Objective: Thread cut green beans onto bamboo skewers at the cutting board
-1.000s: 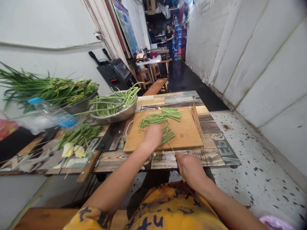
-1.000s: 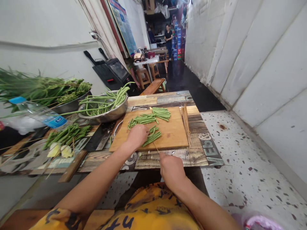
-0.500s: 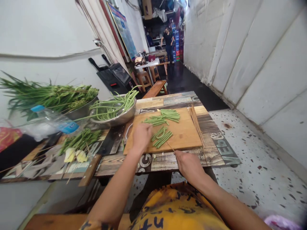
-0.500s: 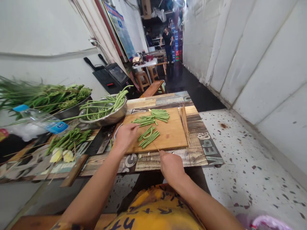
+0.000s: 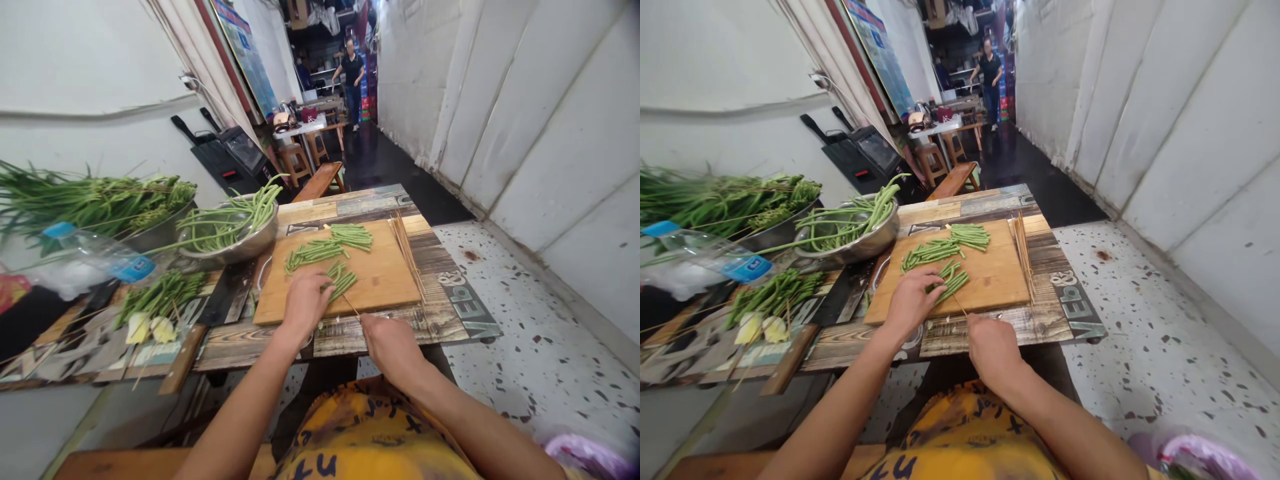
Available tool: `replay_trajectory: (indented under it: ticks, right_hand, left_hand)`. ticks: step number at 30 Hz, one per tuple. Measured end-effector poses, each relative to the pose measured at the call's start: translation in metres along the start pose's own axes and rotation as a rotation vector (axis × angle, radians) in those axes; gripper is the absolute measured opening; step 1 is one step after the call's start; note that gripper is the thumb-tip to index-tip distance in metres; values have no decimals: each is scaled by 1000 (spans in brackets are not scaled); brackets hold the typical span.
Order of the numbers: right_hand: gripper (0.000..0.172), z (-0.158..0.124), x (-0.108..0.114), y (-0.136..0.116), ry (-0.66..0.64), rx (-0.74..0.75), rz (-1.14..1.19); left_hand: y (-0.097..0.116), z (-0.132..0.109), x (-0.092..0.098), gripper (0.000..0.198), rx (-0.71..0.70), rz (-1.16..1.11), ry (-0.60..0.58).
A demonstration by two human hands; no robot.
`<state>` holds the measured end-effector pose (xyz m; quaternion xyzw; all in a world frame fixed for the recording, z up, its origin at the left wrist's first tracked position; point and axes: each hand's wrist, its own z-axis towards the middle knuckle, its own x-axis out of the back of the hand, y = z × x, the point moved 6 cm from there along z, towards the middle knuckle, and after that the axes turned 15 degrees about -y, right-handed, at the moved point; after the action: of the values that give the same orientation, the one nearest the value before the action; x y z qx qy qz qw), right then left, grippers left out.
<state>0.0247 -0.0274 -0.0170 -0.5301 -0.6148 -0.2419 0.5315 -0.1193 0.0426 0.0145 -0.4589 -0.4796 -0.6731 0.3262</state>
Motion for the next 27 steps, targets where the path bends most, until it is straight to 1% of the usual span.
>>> replay_trajectory:
  ticks: [5,7,10,13,21,24,27]
  right_hand:
    - [23,0,3,-1,0,-8,-3]
    - [23,0,3,-1,-3,-11,-6]
    - [24,-1,3,-2,-12,-6,-9]
    - [22,-1,2,-4,-25,1,-10]
    - [22,0,-3,-6,-45,0,-12]
    - [22,0,-3,-7,-43,-7,-13]
    - [23,0,-2,-8,-40,-16,-15]
  left_hand:
    - [14,-4,-7,11,-37,90,-75]
    - [18,-9,-12,11,-55,120,-58]
    - [26,-17,-19,18,-102,159,-10]
    - [31,-21,-22,22,-106,186,12]
    - [29,-18,-26,23,-79,176,64]
    - [28,-16,-27,23,-73,192,59]
    - [29,-13,-29,24,-67,213,29]
